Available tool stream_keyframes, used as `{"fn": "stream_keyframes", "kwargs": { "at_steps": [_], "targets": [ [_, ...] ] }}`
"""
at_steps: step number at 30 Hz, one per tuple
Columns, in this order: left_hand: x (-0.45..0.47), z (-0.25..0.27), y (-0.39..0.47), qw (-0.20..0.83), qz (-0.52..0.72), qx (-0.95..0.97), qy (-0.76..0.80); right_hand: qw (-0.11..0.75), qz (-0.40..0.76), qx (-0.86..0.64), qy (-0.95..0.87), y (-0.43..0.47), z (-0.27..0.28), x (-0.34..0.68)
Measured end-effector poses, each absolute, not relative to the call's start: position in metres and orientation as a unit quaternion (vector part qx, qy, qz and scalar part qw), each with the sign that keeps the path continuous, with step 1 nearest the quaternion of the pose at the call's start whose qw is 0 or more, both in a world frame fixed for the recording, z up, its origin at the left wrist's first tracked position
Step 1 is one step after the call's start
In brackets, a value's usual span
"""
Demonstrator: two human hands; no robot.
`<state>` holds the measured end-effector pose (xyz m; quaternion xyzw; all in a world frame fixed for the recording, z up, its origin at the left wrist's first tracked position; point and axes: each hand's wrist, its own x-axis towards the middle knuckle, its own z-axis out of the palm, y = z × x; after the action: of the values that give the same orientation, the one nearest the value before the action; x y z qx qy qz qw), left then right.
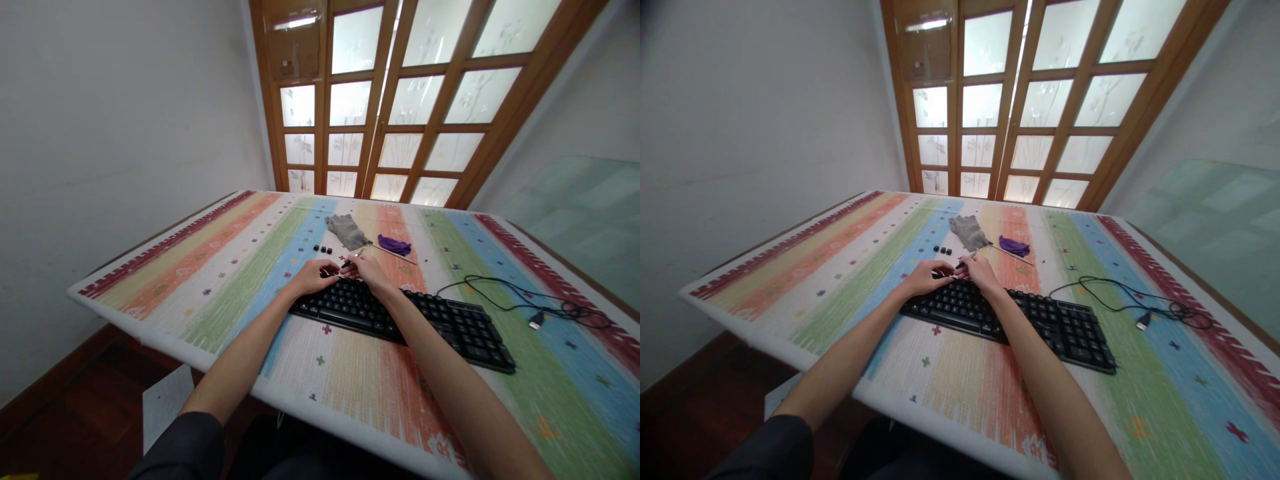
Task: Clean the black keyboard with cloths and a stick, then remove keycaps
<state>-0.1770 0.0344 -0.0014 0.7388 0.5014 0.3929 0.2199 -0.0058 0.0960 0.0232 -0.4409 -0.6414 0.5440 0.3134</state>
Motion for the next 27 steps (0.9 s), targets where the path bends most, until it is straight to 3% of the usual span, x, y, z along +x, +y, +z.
{"fn": "stream_keyframes", "kwargs": {
  "at_steps": [7,20,27],
  "targets": [
    [-0.179,-0.004,0.036,0.222,0.407,0.735,0.495,0.319,0.505,-0.434,-0.674,0.092,0.027,-0.008],
    [-0.179,-0.005,0.036,0.226,0.441,0.723,0.482,0.281,0.205,-0.337,-0.875,0.075,0.042,-0.005],
    [-0.180,-0.003,0.035,0.243,0.435,0.724,0.476,0.282,0.225,-0.325,-0.874,0.081,0.042,-0.002]
  ]
}}
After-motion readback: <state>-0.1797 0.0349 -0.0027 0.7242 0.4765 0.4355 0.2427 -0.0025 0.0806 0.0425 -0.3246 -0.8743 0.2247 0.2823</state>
